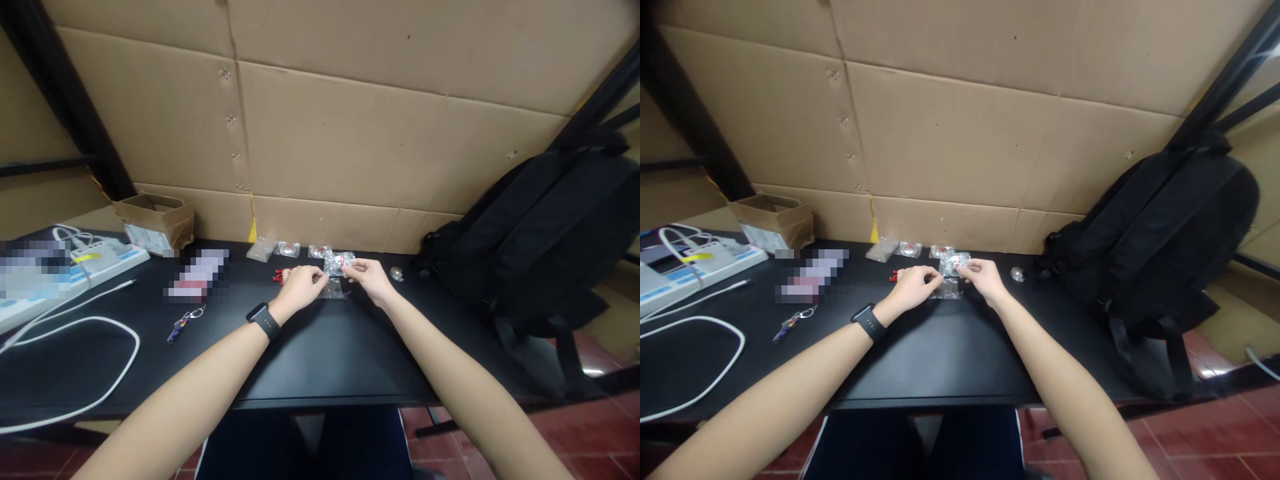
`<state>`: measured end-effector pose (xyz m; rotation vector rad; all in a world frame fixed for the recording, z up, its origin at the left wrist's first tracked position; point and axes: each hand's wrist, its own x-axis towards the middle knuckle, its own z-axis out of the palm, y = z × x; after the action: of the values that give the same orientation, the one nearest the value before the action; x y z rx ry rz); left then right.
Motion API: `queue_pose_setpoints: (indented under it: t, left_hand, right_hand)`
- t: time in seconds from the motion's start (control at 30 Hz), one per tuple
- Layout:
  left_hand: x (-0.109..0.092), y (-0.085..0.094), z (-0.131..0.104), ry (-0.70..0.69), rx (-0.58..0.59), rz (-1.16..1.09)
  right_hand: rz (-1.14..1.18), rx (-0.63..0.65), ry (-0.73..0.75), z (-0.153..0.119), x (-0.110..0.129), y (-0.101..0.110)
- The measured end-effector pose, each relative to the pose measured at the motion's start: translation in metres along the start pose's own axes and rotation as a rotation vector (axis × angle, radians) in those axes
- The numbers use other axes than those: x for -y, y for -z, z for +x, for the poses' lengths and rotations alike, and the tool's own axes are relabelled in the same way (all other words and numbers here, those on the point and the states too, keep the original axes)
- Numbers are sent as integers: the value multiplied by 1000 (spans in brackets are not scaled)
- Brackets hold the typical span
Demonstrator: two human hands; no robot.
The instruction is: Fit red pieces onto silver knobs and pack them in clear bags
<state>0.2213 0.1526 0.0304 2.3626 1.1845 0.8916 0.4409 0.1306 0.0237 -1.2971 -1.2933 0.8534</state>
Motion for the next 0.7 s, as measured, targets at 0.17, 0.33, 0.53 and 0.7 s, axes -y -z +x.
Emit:
queue_pose_setpoints:
  t: [0.17, 0.33, 0.53, 0.7]
  left_hand:
    - [-1, 3, -8, -232, 73, 63]
    - [-8, 9, -21, -398, 210, 95]
    - [-3, 1, -23, -425, 214, 171]
    - [4, -13, -21, -400, 189, 157]
  right_hand:
    - [-244, -107, -152, 46, -15, 25]
    - [-447, -130, -188, 87, -25, 31]
    - [-770, -198, -116, 105, -30, 28]
    - [-934, -210, -89, 98, -33, 32]
